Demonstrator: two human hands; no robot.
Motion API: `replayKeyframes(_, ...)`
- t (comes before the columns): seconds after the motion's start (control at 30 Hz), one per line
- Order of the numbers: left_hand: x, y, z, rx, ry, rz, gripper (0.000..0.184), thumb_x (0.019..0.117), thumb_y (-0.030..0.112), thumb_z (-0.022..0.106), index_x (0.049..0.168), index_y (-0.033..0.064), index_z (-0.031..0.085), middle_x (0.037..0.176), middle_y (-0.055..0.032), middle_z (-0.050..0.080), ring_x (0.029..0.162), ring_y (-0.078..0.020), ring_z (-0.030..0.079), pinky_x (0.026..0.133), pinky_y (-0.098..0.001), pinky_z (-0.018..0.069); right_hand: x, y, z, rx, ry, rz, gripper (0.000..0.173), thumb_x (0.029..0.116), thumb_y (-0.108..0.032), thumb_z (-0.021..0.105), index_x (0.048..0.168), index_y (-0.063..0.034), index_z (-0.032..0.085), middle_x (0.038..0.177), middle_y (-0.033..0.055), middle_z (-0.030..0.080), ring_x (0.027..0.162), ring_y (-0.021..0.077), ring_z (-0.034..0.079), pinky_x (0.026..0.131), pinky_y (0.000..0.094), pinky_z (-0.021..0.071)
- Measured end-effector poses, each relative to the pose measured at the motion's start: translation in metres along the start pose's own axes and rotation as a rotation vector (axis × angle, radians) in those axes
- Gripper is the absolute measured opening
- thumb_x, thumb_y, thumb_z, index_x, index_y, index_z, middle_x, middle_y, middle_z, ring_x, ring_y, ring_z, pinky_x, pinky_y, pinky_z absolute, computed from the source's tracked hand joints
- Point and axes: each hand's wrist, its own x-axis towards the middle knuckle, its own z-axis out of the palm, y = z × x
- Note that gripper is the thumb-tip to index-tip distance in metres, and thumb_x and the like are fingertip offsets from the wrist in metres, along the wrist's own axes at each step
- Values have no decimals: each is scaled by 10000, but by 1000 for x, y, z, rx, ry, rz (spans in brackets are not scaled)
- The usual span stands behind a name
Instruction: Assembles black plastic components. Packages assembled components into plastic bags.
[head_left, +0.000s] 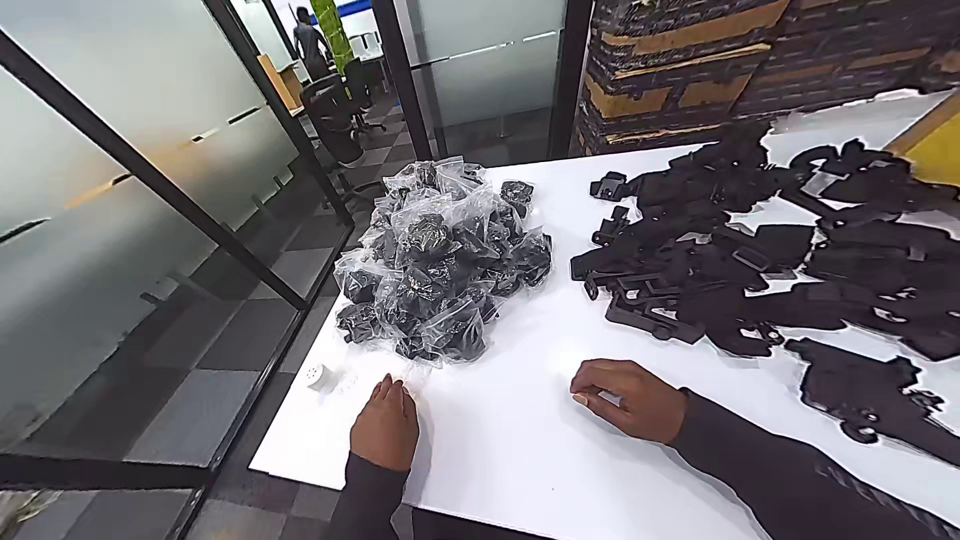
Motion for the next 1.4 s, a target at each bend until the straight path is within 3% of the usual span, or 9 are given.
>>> replayKeyframes(0.27, -7, -8, -22, -9, 235, 153, 277, 987, 150, 556, 989, -16, 777, 1111, -182, 758, 1083, -382, 723, 920, -591, 574, 0, 1, 1, -24, -18, -14, 227, 1031, -271, 562, 993, -95, 700, 863, 29, 679, 782, 90, 653, 722, 243, 565)
replayKeyframes(0.53, -13, 54, -33, -193, 313, 497, 203, 951, 244, 642, 952, 126, 807, 866, -57, 677, 768, -170, 663, 638, -312, 582, -1, 3, 1, -14, -21, -40, 226, 1033, -262, 564, 989, -87, 699, 851, 33, 677, 766, 98, 652, 712, 254, 565)
replayKeyframes(0.67, -8, 84, -9, -88, 140, 544, 191, 928, 229, 651, 924, 93, 785, 856, -87, 681, 755, -242, 693, 598, -389, 602, -1, 3, -1, -9, -28, -31, 215, 1028, -248, 569, 995, -82, 702, 864, 42, 684, 777, 113, 662, 723, 272, 573)
replayKeyframes(0.77, -5, 116, -25, 130, -573, 360, 481, 1010, 408, 602, 1301, 31, 669, 1116, -197, 711, 967, -389, 717, 801, -568, 587, -1, 5, -3, -31, -32, -36, 224, 1032, -253, 560, 995, -82, 699, 853, 49, 681, 754, 134, 656, 700, 291, 567)
replayKeyframes(0.83, 0, 132, -35, 147, -722, 368, 561, 1041, 450, 548, 1402, 23, 591, 1148, -213, 714, 985, -412, 718, 826, -596, 571, -1, 5, -4, -41, -47, -34, 227, 1031, -249, 561, 998, -76, 704, 863, 59, 690, 761, 154, 669, 708, 315, 575)
replayKeyframes(0.93, -5, 136, -28, 12, -370, 623, 384, 1021, 307, 592, 1227, 5, 709, 1077, -155, 751, 901, -332, 759, 734, -522, 621, -1, 4, -5, -39, -66, -40, 209, 1023, -232, 578, 1005, -67, 705, 878, 74, 696, 782, 182, 677, 725, 347, 579)
replayKeyframes(1.0, -3, 134, -5, -29, -212, 751, 429, 989, 272, 606, 1306, -10, 675, 1339, -165, 675, 1218, -351, 667, 968, -515, 568, -1, 5, -5, -43, -87, -49, 206, 1023, -231, 579, 1007, -70, 706, 895, 79, 706, 820, 197, 693, 751, 367, 585)
replayKeyframes(1.17, 4, 107, 41, 133, -310, 652, 852, 986, 613, 451, 1551, -23, 409, 1652, -200, 325, 1507, -465, 309, 1107, -708, 334, -1, 4, -8, -37, -120, -38, 206, 1033, -229, 574, 1022, -67, 700, 917, 90, 706, 855, 220, 699, 776, 393, 585)
replayKeyframes(1.4, 3, 86, 79, 16, -86, 703, 904, 1008, 666, 134, 1518, 2, 476, 1620, -199, 387, 1498, -431, 345, 1114, -688, 327, 0, 5, -6, -43, -149, -31, 199, 1029, -227, 578, 1025, -72, 703, 928, 83, 713, 882, 225, 703, 791, 412, 583)
